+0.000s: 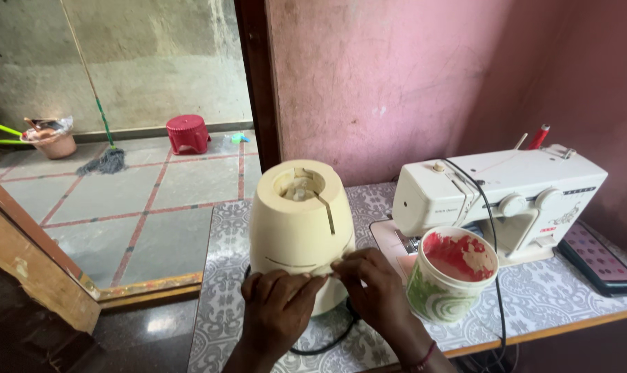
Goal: The person wipes the exterior surfaces and crevices of a mixer grinder base using a white cloth, turning it over several times to clean different sides.
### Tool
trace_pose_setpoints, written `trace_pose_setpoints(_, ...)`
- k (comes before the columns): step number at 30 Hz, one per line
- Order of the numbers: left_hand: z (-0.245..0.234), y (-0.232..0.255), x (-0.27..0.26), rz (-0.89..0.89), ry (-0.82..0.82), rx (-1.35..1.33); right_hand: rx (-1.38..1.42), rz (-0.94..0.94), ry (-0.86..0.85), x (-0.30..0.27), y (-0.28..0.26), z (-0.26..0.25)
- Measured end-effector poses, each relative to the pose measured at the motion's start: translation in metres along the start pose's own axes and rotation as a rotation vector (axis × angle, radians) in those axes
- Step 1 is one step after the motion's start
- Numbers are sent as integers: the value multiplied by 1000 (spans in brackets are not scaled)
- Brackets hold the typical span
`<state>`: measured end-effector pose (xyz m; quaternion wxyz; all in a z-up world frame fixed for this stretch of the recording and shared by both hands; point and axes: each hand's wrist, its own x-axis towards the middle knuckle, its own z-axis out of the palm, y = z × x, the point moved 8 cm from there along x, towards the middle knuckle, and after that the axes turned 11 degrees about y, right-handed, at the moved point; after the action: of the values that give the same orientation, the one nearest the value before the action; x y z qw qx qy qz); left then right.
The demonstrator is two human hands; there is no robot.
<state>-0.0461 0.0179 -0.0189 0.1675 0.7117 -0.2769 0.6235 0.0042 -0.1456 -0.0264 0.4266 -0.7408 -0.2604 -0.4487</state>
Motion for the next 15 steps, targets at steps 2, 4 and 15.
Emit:
trace_pose_setpoints(2, -3, 0, 10, -10, 4, 22, 7, 7, 42, 7, -5, -3)
trace_pose_setpoints(4, -2, -3, 36, -17, 25, 45, -17, -14, 114, 33, -10, -4)
trace_pose_setpoints(15, 9, -10, 62, -31, -66, 100, -9, 205, 154, 39, 1, 2)
